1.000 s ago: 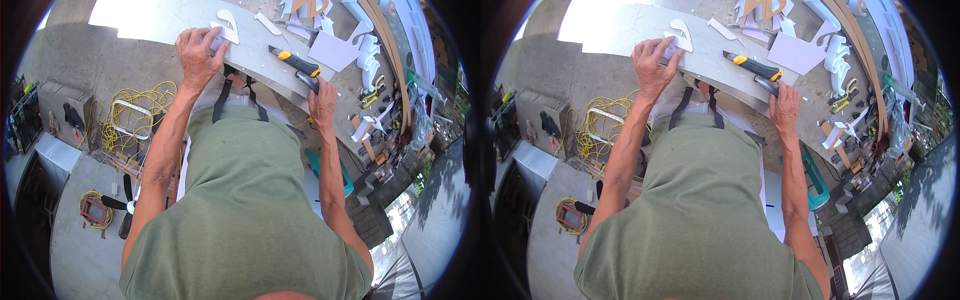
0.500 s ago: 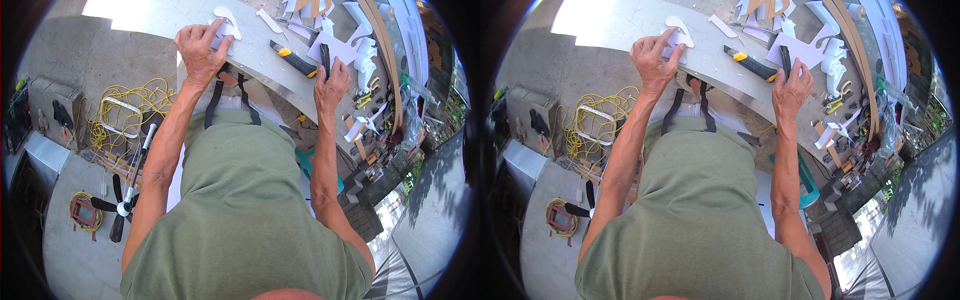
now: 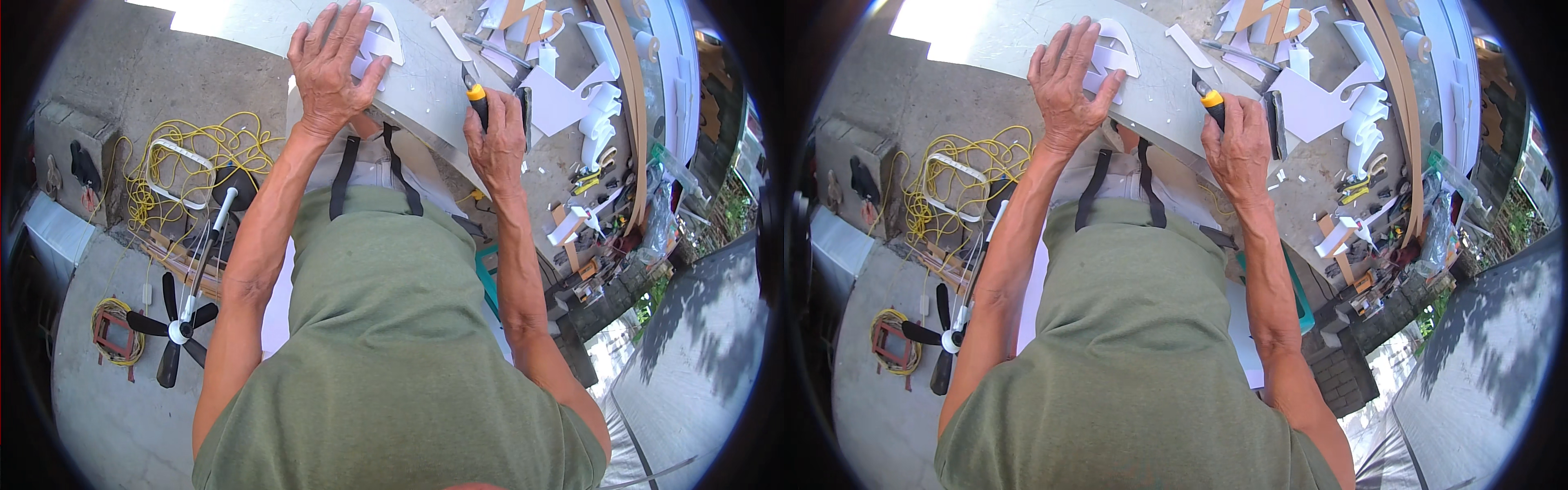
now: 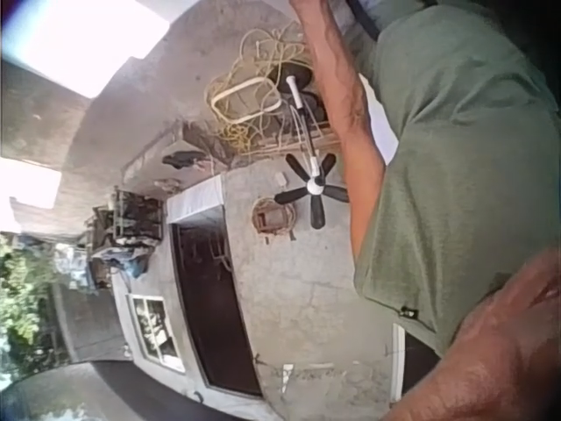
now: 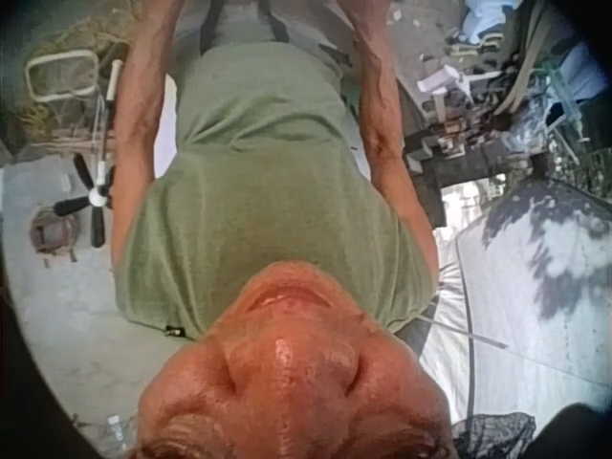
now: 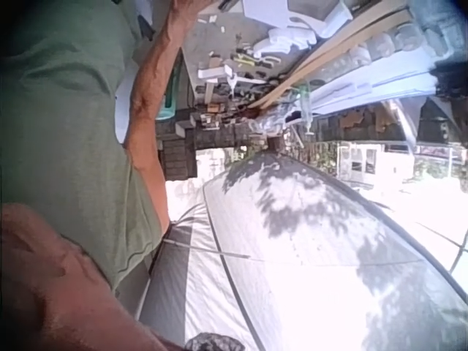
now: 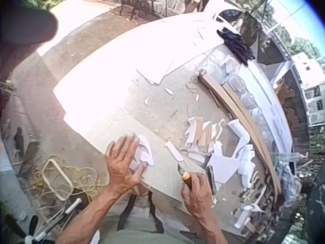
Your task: Trimming and carving foam letters using a utility knife for sign fabrication.
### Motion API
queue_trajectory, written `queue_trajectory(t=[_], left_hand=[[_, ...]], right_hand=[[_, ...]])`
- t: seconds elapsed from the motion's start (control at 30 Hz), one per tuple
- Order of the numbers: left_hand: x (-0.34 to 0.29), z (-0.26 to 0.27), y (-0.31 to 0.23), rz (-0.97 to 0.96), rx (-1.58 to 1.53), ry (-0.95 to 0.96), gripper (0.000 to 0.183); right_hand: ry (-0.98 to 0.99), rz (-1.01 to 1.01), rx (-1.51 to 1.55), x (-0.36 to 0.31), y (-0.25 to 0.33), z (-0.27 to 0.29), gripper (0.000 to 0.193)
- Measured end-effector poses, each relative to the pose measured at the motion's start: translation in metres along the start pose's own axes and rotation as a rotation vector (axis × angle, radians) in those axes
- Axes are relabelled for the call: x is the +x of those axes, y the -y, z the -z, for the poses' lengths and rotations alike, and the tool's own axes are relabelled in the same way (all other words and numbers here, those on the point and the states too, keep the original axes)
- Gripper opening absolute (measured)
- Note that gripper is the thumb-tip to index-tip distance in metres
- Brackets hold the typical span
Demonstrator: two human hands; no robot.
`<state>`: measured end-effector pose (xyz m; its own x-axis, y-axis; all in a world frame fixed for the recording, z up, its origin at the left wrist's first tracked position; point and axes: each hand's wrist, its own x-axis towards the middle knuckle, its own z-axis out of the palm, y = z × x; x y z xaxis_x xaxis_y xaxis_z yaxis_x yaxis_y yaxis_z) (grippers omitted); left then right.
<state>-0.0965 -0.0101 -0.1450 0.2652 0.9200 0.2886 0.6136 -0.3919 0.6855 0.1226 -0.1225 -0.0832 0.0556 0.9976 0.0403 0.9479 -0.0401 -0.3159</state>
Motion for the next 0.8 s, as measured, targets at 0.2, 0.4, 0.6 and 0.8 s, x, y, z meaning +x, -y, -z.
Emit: queue_trajectory(t=[0.2,0.4,0.6,0.8], left_hand=[[-0.002,-0.001,-0.002,-0.084,0.250,0.104,0.047],[0.011,0.009,-0.013,-0.045,0.219,0.131,0.037],[0.007,0.006,-0.007,-0.030,0.196,0.143,0.042],[0.006,0.008,-0.006,-0.030,0.156,0.147,0.036]], right_hand=[[0.303,-0.298,0.484,0.029,0.035,-0.013,0.025],[0.248,-0.279,0.469,0.045,0.049,-0.027,0.026],[0.233,-0.206,0.446,0.051,0.051,-0.030,0.023],[0.248,-0.169,0.358,0.053,0.056,-0.028,0.021]])
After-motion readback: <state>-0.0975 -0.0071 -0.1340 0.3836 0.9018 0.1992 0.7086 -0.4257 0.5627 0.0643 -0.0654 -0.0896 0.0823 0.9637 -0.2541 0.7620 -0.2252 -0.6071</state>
